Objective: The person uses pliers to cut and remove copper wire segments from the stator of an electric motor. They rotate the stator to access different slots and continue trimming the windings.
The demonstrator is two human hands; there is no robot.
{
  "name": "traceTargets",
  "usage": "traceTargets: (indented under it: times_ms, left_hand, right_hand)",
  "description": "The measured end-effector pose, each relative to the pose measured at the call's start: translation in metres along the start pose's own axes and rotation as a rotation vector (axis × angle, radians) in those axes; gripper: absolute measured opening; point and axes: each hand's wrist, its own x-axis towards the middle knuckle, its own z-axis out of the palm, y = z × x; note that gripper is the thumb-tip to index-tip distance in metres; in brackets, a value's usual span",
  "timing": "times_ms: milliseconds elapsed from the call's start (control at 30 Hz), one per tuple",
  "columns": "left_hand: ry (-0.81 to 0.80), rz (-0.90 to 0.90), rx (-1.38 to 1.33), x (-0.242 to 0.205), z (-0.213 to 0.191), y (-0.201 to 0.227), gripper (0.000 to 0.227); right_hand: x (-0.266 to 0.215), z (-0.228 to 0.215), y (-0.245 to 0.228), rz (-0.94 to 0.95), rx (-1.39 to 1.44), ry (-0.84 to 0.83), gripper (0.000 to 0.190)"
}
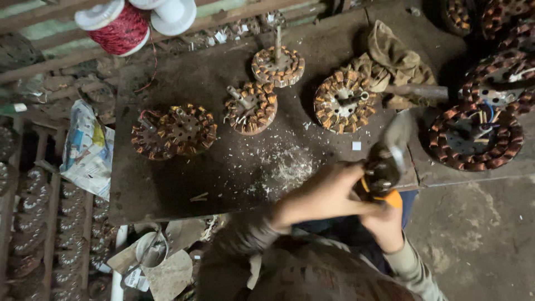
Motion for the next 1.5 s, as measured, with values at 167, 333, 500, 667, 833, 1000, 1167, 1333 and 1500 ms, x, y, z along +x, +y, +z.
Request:
traceTargets:
  times_ms: [167, 333, 500, 667, 833, 1000, 1167, 1333, 1500]
  left_hand:
    - [0.641, 0.1, 0.392, 0.066, -0.12, -0.082, 0.047]
    - [0.631, -0.057, 0.48, 0.149, -0.178, -0.211, 0.031]
    - [0.684, 0.006, 0.6, 0.146, -0.161, -0.24, 0.016]
    - [0.882, 0.104, 0.306, 0.125, -0.151, -0.153, 0.016]
    - [0.851, 0.169, 0.264, 0.064, -0.124, -0.076, 0.017]
    - [0.789, -0.022, 0.025, -0.005, -0.069, -0.034, 0.018]
    - [0.76, 0.141, 0.209, -0.036, -0.036, -0.058, 0.014]
    - [0.655, 0.249, 0.373, -0.04, -0.036, -0.072, 0.026]
    - [0.533, 0.285, 0.336, -0.045, -0.045, -0.073, 0.026]
  right_hand:
    - [-0.051, -0.02, 0.014, 0.232, 0.012, 0.158, 0.041]
    - [-0.096, -0.032, 0.021, 0.549, 0.035, 0.243, 0.027]
    - [-0.146, -0.03, 0.053, 0.689, 0.278, 0.399, 0.028]
    - [-0.173, -0.034, 0.09, 0.348, 0.091, 0.331, 0.051]
    - [-0.172, -0.056, 0.098, 0.473, -0.025, 0.121, 0.046]
    - [-0.148, -0.061, 0.068, 0.531, 0.013, -0.119, 0.039]
    - [-0.099, -0.081, 0.023, 0.326, -0.216, -0.478, 0.033]
    - [-0.062, -0.099, -0.013, 0.624, -0.389, -0.669, 0.054]
    - [-0.045, -0.108, -0.02, 0.753, -0.529, -0.851, 0.052]
